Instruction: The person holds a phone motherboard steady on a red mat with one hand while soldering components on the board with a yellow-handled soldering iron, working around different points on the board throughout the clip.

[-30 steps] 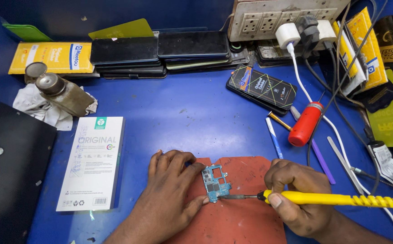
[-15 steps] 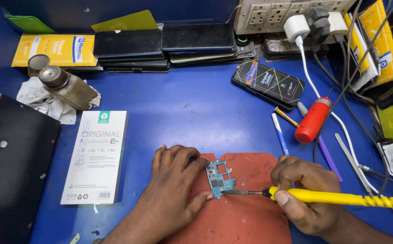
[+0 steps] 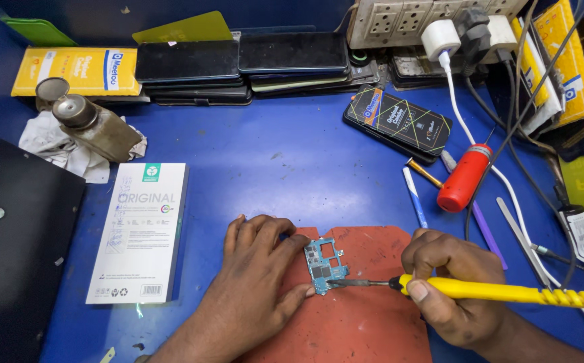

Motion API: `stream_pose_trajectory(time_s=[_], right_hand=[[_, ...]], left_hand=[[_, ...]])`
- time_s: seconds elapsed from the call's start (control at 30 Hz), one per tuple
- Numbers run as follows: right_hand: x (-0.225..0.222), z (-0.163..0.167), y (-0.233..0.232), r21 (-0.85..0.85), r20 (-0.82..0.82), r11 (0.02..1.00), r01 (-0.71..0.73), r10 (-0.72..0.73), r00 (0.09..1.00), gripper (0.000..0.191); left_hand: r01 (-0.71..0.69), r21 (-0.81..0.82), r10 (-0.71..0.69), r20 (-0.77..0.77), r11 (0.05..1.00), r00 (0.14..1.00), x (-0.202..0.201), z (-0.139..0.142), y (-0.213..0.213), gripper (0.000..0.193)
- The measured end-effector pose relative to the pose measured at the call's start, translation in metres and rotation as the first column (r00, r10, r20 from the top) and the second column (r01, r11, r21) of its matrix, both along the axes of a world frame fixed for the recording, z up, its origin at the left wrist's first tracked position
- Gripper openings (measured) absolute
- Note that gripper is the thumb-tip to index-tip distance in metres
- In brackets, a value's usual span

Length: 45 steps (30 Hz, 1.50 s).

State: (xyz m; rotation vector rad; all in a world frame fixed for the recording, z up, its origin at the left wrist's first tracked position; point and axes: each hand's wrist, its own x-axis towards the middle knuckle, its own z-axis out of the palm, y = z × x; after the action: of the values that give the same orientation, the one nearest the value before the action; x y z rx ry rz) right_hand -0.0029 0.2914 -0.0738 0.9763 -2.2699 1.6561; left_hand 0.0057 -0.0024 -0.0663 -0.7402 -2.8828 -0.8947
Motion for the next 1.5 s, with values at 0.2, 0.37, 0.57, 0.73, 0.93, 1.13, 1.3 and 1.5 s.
stream_pose_trajectory(time_s=[0.2, 0.37, 0.57, 0.73, 0.93, 1.13, 1.3, 1.5], right_hand=[[-0.0004, 0.0008, 0.0, -0.015, -0.01, 1.0, -0.026, 0.026, 1.0, 0.008], [0.0004, 0.0007, -0.0008, -0.018, -0.002, 0.999, -0.042, 0.042, 0.999, 0.009], [-0.0004, 0.0017, -0.0009, -0.021, -0.007, 0.999, -0.05, 0.049, 0.999, 0.009], [-0.0008, 0.0023, -0.0015, -0.017, -0.006, 0.998, -0.055, 0.055, 0.998, 0.009], [-0.0005, 0.0031, -0.0015, -0.015, 0.01, 0.999, -0.051, 0.051, 0.999, 0.01], [-0.0019, 0.0052, 0.0005, 0.013, -0.004, 1.0, -0.012, 0.012, 1.0, 0.01], [-0.0033, 0.0047, 0.0008, 0.003, -0.014, 1.0, -0.015, 0.015, 1.0, 0.009], [-0.0032, 0.0033, 0.0, -0.016, -0.023, 1.0, -0.021, 0.021, 1.0, 0.01]], left_hand=[[0.003, -0.006, -0.003, -0.014, 1.0, 1.0, -0.0013, 0.0006, 0.0014, 0.062], [0.0, 0.001, 0.0, -0.005, 1.0, 1.0, -0.001, 0.0009, 0.0025, 0.063], [0.011, 0.003, -0.011, -0.012, 1.0, 1.0, -0.0021, 0.002, 0.0028, 0.064], [0.003, -0.002, -0.003, -0.005, 1.0, 1.0, -0.0025, 0.0022, 0.0022, 0.064], [0.006, -0.003, -0.006, -0.008, 1.0, 1.0, -0.0027, 0.0026, 0.0022, 0.064], [0.01, -0.027, -0.009, 0.03, 1.0, 0.999, -0.0036, 0.0037, 0.0028, 0.068], [0.007, -0.045, -0.005, 0.042, 0.999, 0.999, -0.0046, 0.0039, 0.0044, 0.069], [0.006, -0.038, -0.004, 0.048, 0.999, 0.999, -0.0051, 0.0041, 0.0037, 0.069]])
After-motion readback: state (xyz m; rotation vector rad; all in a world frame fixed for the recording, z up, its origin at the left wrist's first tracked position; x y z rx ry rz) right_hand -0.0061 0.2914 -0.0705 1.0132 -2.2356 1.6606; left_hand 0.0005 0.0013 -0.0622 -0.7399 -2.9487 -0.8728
